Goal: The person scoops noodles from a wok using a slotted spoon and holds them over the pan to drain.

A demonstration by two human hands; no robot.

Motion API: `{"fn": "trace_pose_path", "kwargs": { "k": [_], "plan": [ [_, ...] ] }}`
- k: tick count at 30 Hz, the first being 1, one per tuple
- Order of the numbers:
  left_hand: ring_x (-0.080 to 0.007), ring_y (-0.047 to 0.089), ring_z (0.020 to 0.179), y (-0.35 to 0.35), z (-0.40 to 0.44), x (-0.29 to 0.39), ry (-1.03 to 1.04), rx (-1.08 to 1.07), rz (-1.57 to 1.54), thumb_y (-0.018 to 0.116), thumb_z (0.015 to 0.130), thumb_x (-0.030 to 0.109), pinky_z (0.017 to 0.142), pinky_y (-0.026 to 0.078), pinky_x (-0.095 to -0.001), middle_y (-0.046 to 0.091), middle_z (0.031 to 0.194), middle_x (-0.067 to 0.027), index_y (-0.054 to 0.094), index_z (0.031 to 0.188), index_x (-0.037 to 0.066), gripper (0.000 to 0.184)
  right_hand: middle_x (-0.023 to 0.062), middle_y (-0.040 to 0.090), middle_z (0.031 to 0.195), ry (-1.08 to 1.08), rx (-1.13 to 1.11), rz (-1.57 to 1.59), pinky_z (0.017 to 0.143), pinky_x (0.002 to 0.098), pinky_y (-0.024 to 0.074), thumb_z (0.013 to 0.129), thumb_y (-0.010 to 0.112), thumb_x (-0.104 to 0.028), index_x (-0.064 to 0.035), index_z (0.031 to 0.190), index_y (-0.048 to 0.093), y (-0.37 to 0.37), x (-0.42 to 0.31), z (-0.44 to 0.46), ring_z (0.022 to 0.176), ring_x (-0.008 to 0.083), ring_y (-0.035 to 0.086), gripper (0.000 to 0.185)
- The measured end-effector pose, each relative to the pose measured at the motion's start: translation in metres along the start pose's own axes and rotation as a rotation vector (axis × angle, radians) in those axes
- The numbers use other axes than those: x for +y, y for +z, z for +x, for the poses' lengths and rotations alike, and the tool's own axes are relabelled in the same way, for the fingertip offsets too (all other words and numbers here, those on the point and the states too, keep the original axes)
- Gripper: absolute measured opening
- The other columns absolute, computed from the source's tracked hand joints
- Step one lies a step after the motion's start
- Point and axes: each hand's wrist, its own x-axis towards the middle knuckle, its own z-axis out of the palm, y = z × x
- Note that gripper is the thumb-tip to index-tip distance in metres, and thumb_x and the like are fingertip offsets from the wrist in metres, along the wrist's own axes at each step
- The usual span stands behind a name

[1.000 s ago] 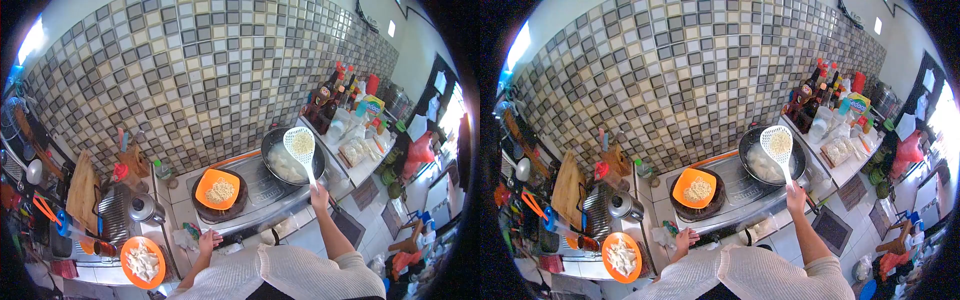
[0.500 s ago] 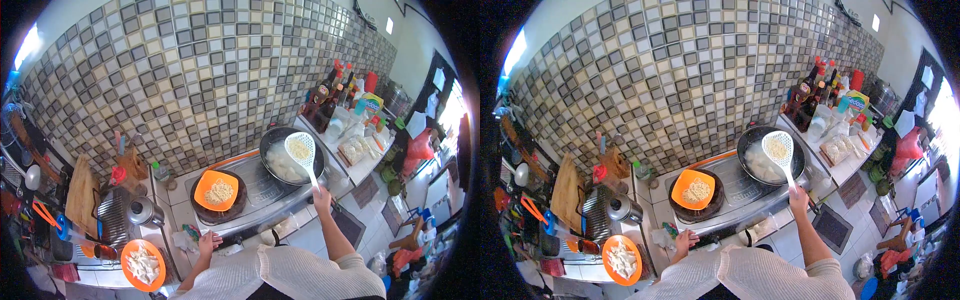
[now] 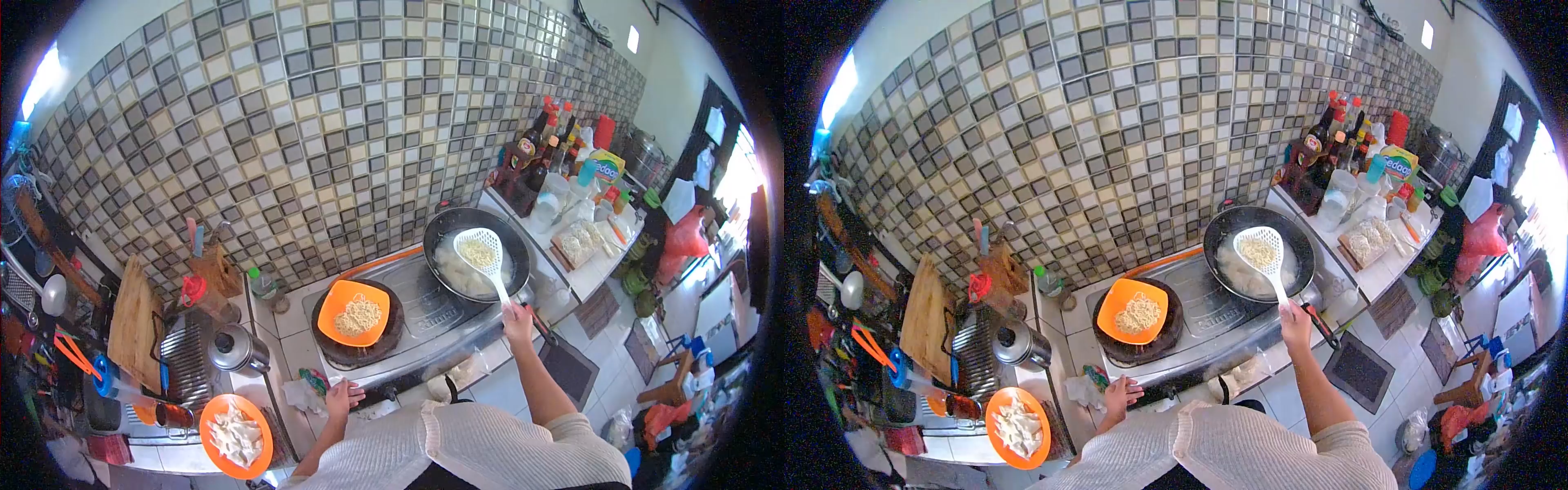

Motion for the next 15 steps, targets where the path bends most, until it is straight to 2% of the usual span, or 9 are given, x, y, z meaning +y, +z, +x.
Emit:
{"fn": "trace_pose_path", "kwargs": {
  "k": [1,5,7,8,11,13,15],
  "plan": [
    [-0.0197,0.067,0.06,0.0,-0.001,0.0,0.006,0.0,0.007,0.042,0.095,0.036,0.045,0.047,-0.0234,0.068,0.075,-0.0131,0.06,0.089,0.001,0.04,-0.0057,0.045,0.061,-0.116,0.039,-0.102,0.049,0.0211,0.0327,0.09,0.057,-0.022,-0.0018,0.103,0.062,0.001,0.002,0.002,0.055,0.003,0.039,0.025],
    [-0.0195,0.067,0.061,-0.001,-0.005,0.001,0.043,-0.023,0.022,0.041,0.095,0.036,0.045,0.045,-0.0227,0.068,0.076,-0.013,0.06,0.088,0.002,0.04,-0.006,0.044,0.059,-0.248,0.118,-0.11,0.044,0.0205,0.031,0.09,0.057,-0.023,-0.0028,0.104,0.062,0.005,-0.006,-0.004,0.049,0.0019,0.037,0.025],
    [-0.0194,0.067,0.061,-0.001,-0.004,0.0,0.031,-0.03,0.021,0.042,0.095,0.036,0.044,0.045,-0.0226,0.068,0.077,-0.0129,0.06,0.088,0.002,0.04,-0.0062,0.044,0.059,0.032,-0.054,0.112,0.039,0.0203,0.0287,0.09,0.056,-0.019,-0.0058,0.115,0.059,0.006,-0.022,-0.01,0.044,0.0032,0.039,0.028],
    [-0.0193,0.067,0.061,-0.002,-0.003,0.0,0.025,-0.033,0.014,0.042,0.095,0.036,0.044,0.044,-0.0224,0.068,0.077,-0.0128,0.06,0.088,0.003,0.039,-0.0064,0.044,0.059,0.123,-0.04,0.14,0.039,0.0204,0.0288,0.09,0.056,-0.019,-0.0057,0.113,0.06,0.008,-0.021,-0.012,0.044,0.0032,0.038,0.026],
    [-0.0194,0.067,0.062,-0.002,-0.003,0.001,0.008,-0.026,0.026,0.041,0.095,0.036,0.044,0.045,-0.0221,0.068,0.077,-0.0127,0.06,0.089,0.003,0.039,-0.0068,0.043,0.058,0.152,-0.07,0.231,0.04,0.0208,0.0309,0.09,0.058,-0.019,-0.0043,0.104,0.062,0.008,-0.028,-0.008,0.044,0.0037,0.039,0.021],
    [-0.0195,0.067,0.062,-0.002,-0.003,0.002,0.015,-0.025,0.032,0.041,0.095,0.037,0.044,0.045,-0.022,0.068,0.077,-0.0127,0.06,0.089,0.003,0.039,-0.007,0.043,0.058,0.105,-0.061,0.186,0.039,0.0208,0.0304,0.091,0.056,-0.019,-0.0047,0.104,0.062,0.012,-0.037,-0.004,0.044,0.0035,0.038,0.021],
    [-0.0196,0.067,0.062,-0.001,-0.005,0.001,0.015,-0.029,0.039,0.041,0.095,0.037,0.045,0.045,-0.0219,0.068,0.077,-0.0127,0.06,0.09,0.003,0.039,-0.0074,0.042,0.057,-0.15,0.027,0.092,0.039,0.0203,0.0302,0.092,0.053,-0.02,-0.0051,0.104,0.061,0.011,-0.052,0.0,0.044,0.0031,0.038,0.021]
  ]
}}
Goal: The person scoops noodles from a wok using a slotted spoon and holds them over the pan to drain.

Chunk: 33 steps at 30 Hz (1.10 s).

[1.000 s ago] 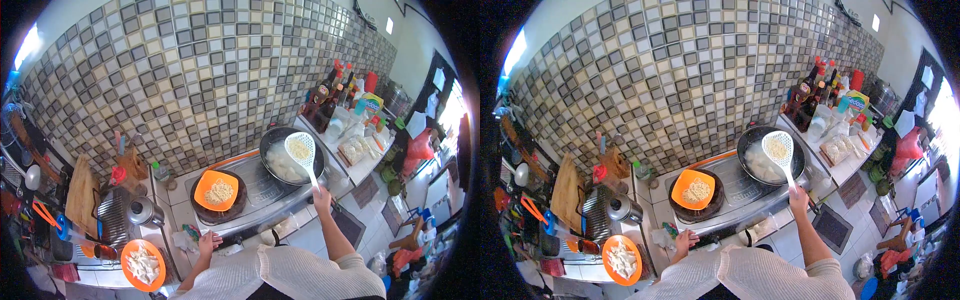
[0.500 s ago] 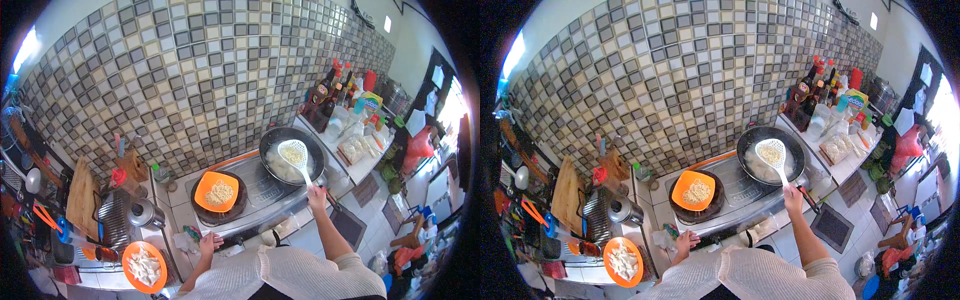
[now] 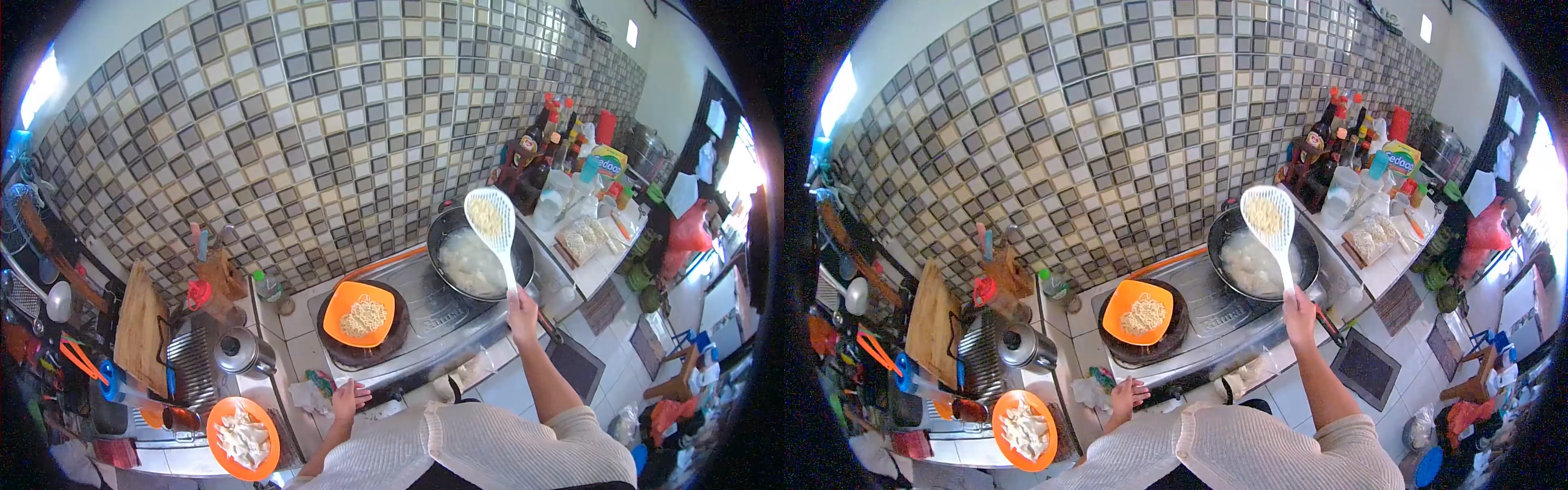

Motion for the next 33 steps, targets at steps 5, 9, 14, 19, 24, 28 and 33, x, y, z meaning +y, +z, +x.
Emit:
{"fn": "trace_pose_path", "kwargs": {
  "k": [5,9,14,19,24,28,33],
  "plan": [
    [-0.0183,0.067,0.063,0.0,-0.001,0.001,0.018,0.012,0.022,0.042,0.094,0.039,0.046,0.045,-0.0229,0.068,0.076,-0.0104,0.06,0.09,0.004,0.04,-0.0086,0.04,0.056,0.127,-0.088,0.07,0.039,0.02,0.0264,0.093,0.052,-0.02,-0.0072,0.112,0.061,0.004,0.011,-0.002,0.044,0.0015,0.036,0.024],
    [-0.0196,0.067,0.062,-0.003,0.004,-0.004,-0.006,-0.003,-0.012,0.041,0.095,0.038,0.046,0.046,-0.0228,0.068,0.076,-0.0121,0.06,0.09,0.002,0.041,-0.0081,0.041,0.056,0.16,-0.091,0.0,0.04,0.02,0.0287,0.092,0.052,-0.02,-0.006,0.11,0.061,0.005,0.012,-0.001,0.044,0.0019,0.038,0.024],
    [-0.0194,0.067,0.061,-0.001,0.004,-0.004,-0.005,0.025,0.009,0.04,0.095,0.04,0.046,0.047,-0.0232,0.068,0.077,-0.0125,0.06,0.09,0.002,0.043,-0.0076,0.044,0.06,-0.013,0.057,-0.018,0.043,0.0198,0.0289,0.091,0.053,-0.017,-0.0033,0.105,0.062,0.008,-0.012,0.002,0.048,0.002,0.038,0.022],
    [-0.0195,0.067,0.061,-0.001,0.004,-0.002,-0.009,0.02,0.008,0.039,0.095,0.039,0.046,0.047,-0.0231,0.068,0.076,-0.0124,0.06,0.09,0.002,0.043,-0.0079,0.041,0.058,0.238,-0.078,0.097,0.04,0.0203,0.0281,0.091,0.053,-0.02,-0.004,0.105,0.062,0.008,-0.009,-0.006,0.046,0.0023,0.038,0.022],
    [-0.0189,0.067,0.062,-0.001,0.006,-0.005,-0.017,0.004,0.011,0.041,0.095,0.039,0.044,0.045,-0.0234,0.068,0.077,-0.0109,0.06,0.091,0.003,0.041,-0.0066,0.043,0.059,0.123,-0.036,0.074,0.042,0.0215,0.0334,0.091,0.053,-0.019,-0.0037,0.105,0.062,0.006,-0.018,0.003,0.049,0.003,0.041,0.023],
    [-0.0196,0.067,0.061,0.001,0.001,-0.002,0.006,0.03,0.013,0.041,0.095,0.039,0.046,0.047,-0.023,0.068,0.076,-0.0124,0.06,0.09,0.001,0.042,-0.0082,0.04,0.057,0.109,-0.024,0.047,0.039,0.019,0.0271,0.092,0.053,-0.022,-0.0065,0.107,0.061,0.006,0.001,-0.003,0.044,0.0018,0.036,0.023],
    [-0.0184,0.067,0.063,-0.002,0.004,-0.004,-0.007,0.018,0.033,0.041,0.095,0.04,0.045,0.045,-0.0233,0.068,0.076,-0.0107,0.061,0.091,0.003,0.042,-0.0046,0.047,0.063,0.178,-0.057,0.084,0.044,0.0208,0.0352,0.091,0.054,-0.019,-0.0025,0.109,0.061,0.001,0.003,-0.004,0.051,0.004,0.044,0.025]
  ]
}}
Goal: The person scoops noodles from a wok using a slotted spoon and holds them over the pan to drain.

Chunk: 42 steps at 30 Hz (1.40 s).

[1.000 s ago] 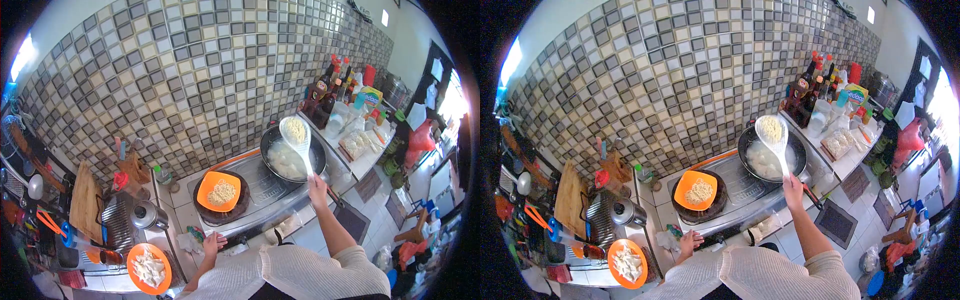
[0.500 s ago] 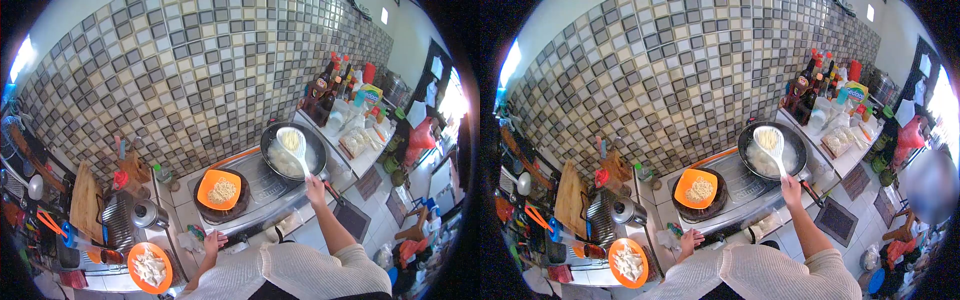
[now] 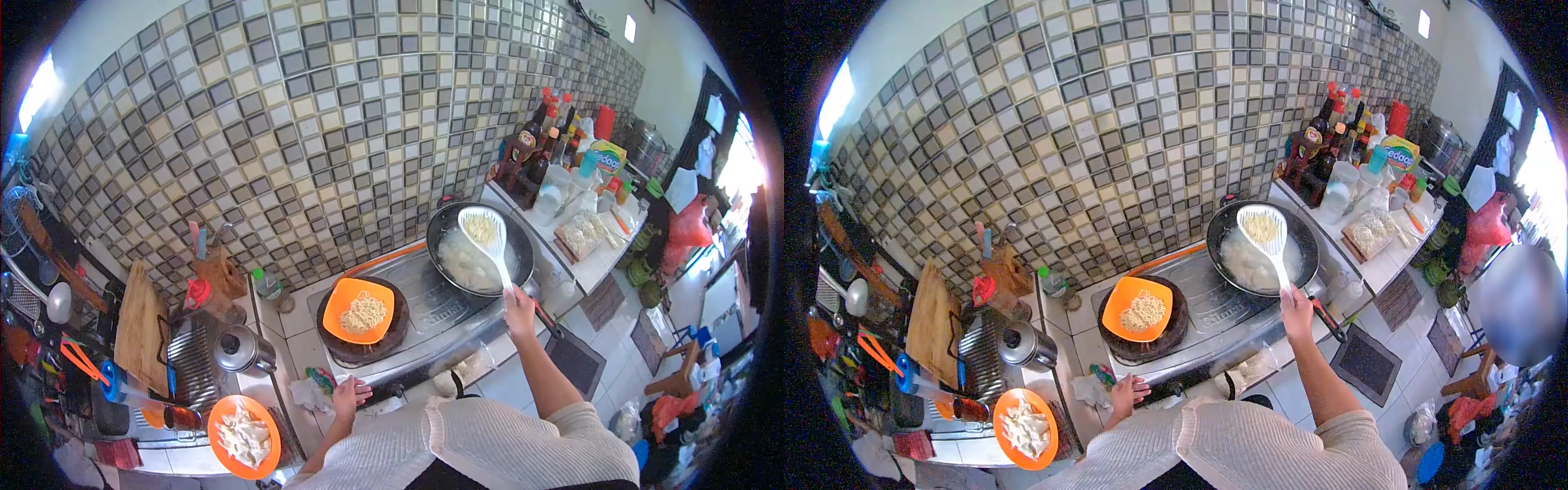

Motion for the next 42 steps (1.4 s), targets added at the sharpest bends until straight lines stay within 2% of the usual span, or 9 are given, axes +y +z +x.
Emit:
{"fn": "trace_pose_path", "kwargs": {
  "k": [3,7,9,15,19,22,31,36,42],
  "plan": [
    [-0.0188,0.067,0.064,0.002,-0.001,0.003,0.001,-0.012,0.009,0.041,0.095,0.04,0.046,0.045,-0.023,0.068,0.077,-0.0108,0.061,0.092,0.003,0.043,-0.0051,0.048,0.063,-0.274,0.087,-0.167,0.045,0.0199,0.0354,0.091,0.054,-0.019,-0.003,0.111,0.06,-0.001,-0.006,0.003,0.053,0.0034,0.044,0.026],
    [-0.0194,0.067,0.06,0.002,-0.004,0.004,0.001,-0.006,-0.013,0.041,0.095,0.038,0.045,0.047,-0.0229,0.068,0.076,-0.0122,0.06,0.089,0.002,0.042,-0.0059,0.048,0.062,-0.288,0.088,-0.252,0.044,0.02,0.0356,0.091,0.054,-0.018,-0.003,0.113,0.06,-0.001,0.016,0.005,0.051,0.0033,0.043,0.027],
    [-0.0193,0.067,0.06,0.002,-0.002,0.005,0.01,-0.007,-0.017,0.041,0.095,0.038,0.044,0.046,-0.0226,0.068,0.076,-0.0122,0.06,0.089,0.002,0.041,-0.0074,0.041,0.059,-0.063,0.026,-0.124,0.04,0.0204,0.03,0.092,0.053,-0.022,-0.0066,0.114,0.06,0.002,0.009,-0.002,0.046,0.0028,0.037,0.028],
    [-0.019,0.067,0.06,0.005,-0.005,0.007,-0.01,0.006,-0.016,0.041,0.095,0.036,0.044,0.046,-0.0218,0.068,0.076,-0.0124,0.06,0.088,0.002,0.04,-0.0073,0.042,0.058,-0.087,0.089,-0.05,0.04,0.0203,0.0312,0.091,0.054,-0.017,-0.0035,0.114,0.059,0.006,-0.025,-0.008,0.046,0.0023,0.039,0.026],
    [-0.0192,0.067,0.06,0.004,-0.006,0.008,-0.001,0.002,-0.021,0.041,0.095,0.036,0.044,0.046,-0.0221,0.068,0.076,-0.0125,0.06,0.088,0.002,0.04,-0.0074,0.041,0.058,-0.077,0.026,0.072,0.041,0.0206,0.0292,0.091,0.054,-0.016,-0.0038,0.112,0.06,0.002,0.016,-0.005,0.046,0.0026,0.038,0.025],
    [-0.0193,0.067,0.06,0.004,-0.005,0.008,0.007,-0.004,-0.024,0.041,0.095,0.036,0.044,0.046,-0.0221,0.068,0.076,-0.0125,0.06,0.089,0.002,0.04,-0.0076,0.043,0.058,0.163,0.014,-0.016,0.04,0.0197,0.029,0.092,0.055,-0.023,-0.0051,0.103,0.062,0.001,0.033,-0.01,0.045,0.0025,0.038,0.022],
    [-0.0196,0.067,0.06,0.003,-0.004,0.006,-0.003,-0.009,-0.027,0.043,0.094,0.037,0.044,0.046,-0.0226,0.068,0.076,-0.0128,0.06,0.089,0.002,0.04,-0.0078,0.042,0.06,-0.133,0.049,-0.016,0.045,0.021,0.032,0.092,0.052,-0.02,-0.0021,0.105,0.061,0.005,-0.059,0.002,0.05,0.0027,0.038,0.024],
    [-0.0196,0.067,0.06,0.002,-0.001,0.004,-0.022,0.001,-0.05,0.042,0.095,0.037,0.043,0.047,-0.0228,0.068,0.076,-0.0127,0.061,0.089,0.002,0.04,-0.0061,0.041,0.057,0.102,0.001,0.114,0.035,0.0201,0.0266,0.093,0.052,-0.021,-0.0051,0.103,0.059,0.007,-0.03,-0.013,0.041,0.0031,0.036,0.02],
    [-0.0197,0.067,0.061,0.003,-0.001,0.004,-0.005,0.004,-0.002,0.041,0.095,0.037,0.044,0.047,-0.0227,0.068,0.076,-0.0129,0.061,0.089,0.001,0.042,-0.0057,0.041,0.058,0.182,-0.107,0.147,0.036,0.0195,0.0275,0.093,0.052,-0.019,-0.0051,0.105,0.058,0.006,-0.033,-0.023,0.041,0.0033,0.036,0.02]
  ]
}}
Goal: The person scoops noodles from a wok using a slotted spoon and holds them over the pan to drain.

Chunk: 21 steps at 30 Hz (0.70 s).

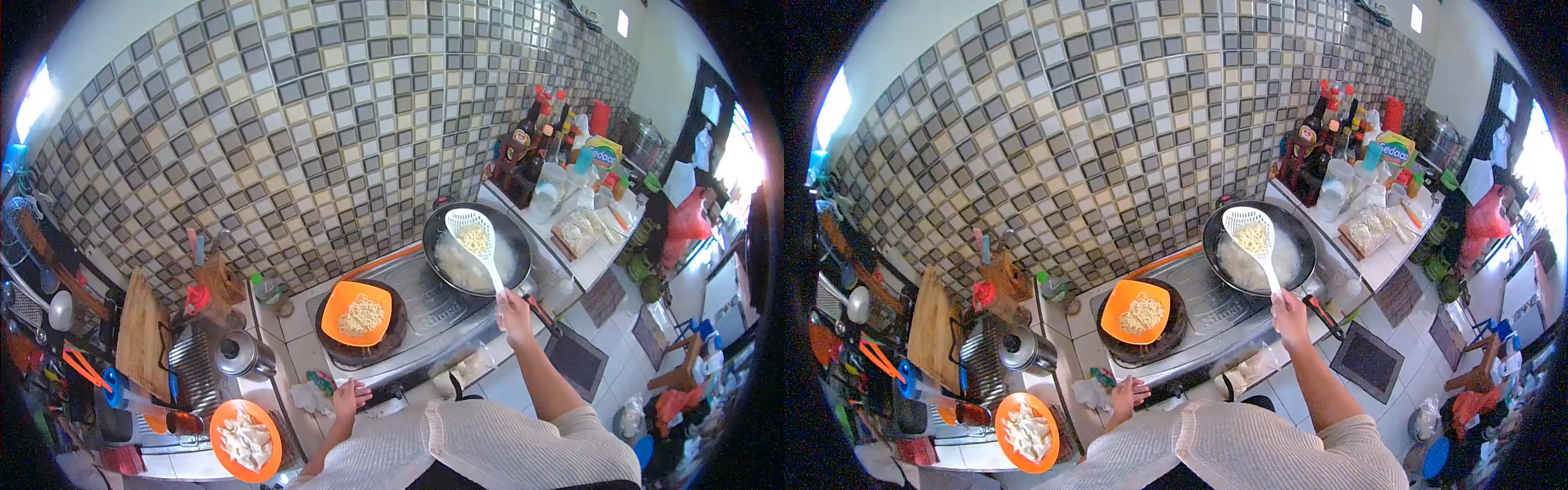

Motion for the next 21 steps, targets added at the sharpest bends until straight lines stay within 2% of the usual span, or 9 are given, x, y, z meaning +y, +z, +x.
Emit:
{"fn": "trace_pose_path", "kwargs": {
  "k": [7,9,10,12,13,15,16,19,21],
  "plan": [
    [-0.0194,0.067,0.061,0.0,0.0,-0.001,0.014,-0.002,-0.021,0.041,0.095,0.039,0.045,0.046,-0.0232,0.068,0.075,-0.0125,0.06,0.089,0.002,0.042,-0.005,0.041,0.06,0.013,0.007,0.061,0.036,0.0199,0.0278,0.093,0.052,-0.018,-0.0059,0.102,0.058,-0.008,0.023,0.007,0.042,0.0037,0.036,0.017],
    [-0.0194,0.067,0.06,-0.001,-0.001,0.0,0.017,-0.002,-0.013,0.041,0.095,0.04,0.045,0.046,-0.0233,0.068,0.075,-0.0122,0.059,0.089,0.002,0.042,-0.0061,0.04,0.06,0.08,0.015,0.007,0.038,0.0199,0.0282,0.093,0.051,-0.017,-0.0059,0.092,0.056,-0.008,0.02,0.006,0.044,0.0036,0.035,0.012],
    [-0.0194,0.067,0.06,-0.001,-0.002,0.0,0.011,0.0,-0.021,0.041,0.094,0.04,0.045,0.046,-0.0233,0.068,0.075,-0.0121,0.059,0.089,0.002,0.042,-0.0061,0.04,0.06,0.078,0.013,0.008,0.038,0.0199,0.0282,0.093,0.051,-0.017,-0.0059,0.092,0.056,-0.006,0.012,0.004,0.044,0.0036,0.035,0.012],
    [-0.0193,0.067,0.06,0.0,-0.002,0.001,0.004,0.0,-0.029,0.041,0.094,0.04,0.045,0.046,-0.0233,0.068,0.075,-0.0119,0.059,0.089,0.002,0.043,-0.0062,0.041,0.061,-0.102,0.037,-0.002,0.04,0.0205,0.0293,0.093,0.05,-0.016,-0.005,0.098,0.058,-0.002,-0.01,-0.003,0.045,0.0032,0.036,0.015],
    [-0.02,0.067,0.061,0.0,-0.002,0.0,0.004,-0.003,-0.033,0.042,0.094,0.039,0.045,0.046,-0.0232,0.068,0.076,-0.0126,0.06,0.091,0.002,0.042,-0.0062,0.041,0.061,-0.102,0.038,-0.002,0.04,0.0205,0.0293,0.093,0.05,-0.016,-0.005,0.098,0.058,0.001,-0.019,-0.003,0.045,0.0032,0.036,0.015],
    [-0.0206,0.068,0.063,0.0,-0.002,0.0,0.002,-0.006,-0.034,0.043,0.094,0.039,0.045,0.045,-0.0231,0.068,0.076,-0.0132,0.06,0.092,0.001,0.041,-0.006,0.043,0.062,-0.284,0.143,-0.18,0.042,0.0204,0.0307,0.093,0.049,-0.015,-0.004,0.107,0.058,0.004,-0.031,-0.002,0.047,0.003,0.038,0.02],
    [-0.02,0.067,0.061,0.0,-0.002,0.0,0.012,-0.005,-0.027,0.042,0.094,0.039,0.044,0.046,-0.0229,0.068,0.076,-0.0124,0.06,0.091,0.002,0.042,-0.0059,0.043,0.063,-0.235,0.103,-0.165,0.043,0.0199,0.0322,0.093,0.049,-0.014,-0.003,0.113,0.057,0.0,-0.03,0.001,0.048,0.0033,0.039,0.024],
    [-0.0193,0.067,0.06,0.0,-0.004,0.002,0.024,-0.006,-0.016,0.04,0.095,0.039,0.044,0.046,-0.0227,0.068,0.075,-0.0117,0.06,0.089,0.002,0.042,-0.0056,0.043,0.063,-0.122,0.058,-0.077,0.044,0.0201,0.0341,0.092,0.05,-0.014,-0.0026,0.114,0.056,-0.008,0.0,0.005,0.048,0.0036,0.04,0.026],
    [-0.0193,0.067,0.06,0.001,-0.003,0.003,0.029,0.0,-0.019,0.04,0.095,0.039,0.044,0.046,-0.0227,0.068,0.075,-0.0118,0.06,0.088,0.003,0.042,-0.0051,0.044,0.063,-0.124,0.091,-0.093,0.044,0.0206,0.0352,0.091,0.051,-0.015,-0.0028,0.114,0.056,-0.012,0.009,0.008,0.048,0.0041,0.04,0.026]
  ]
}}
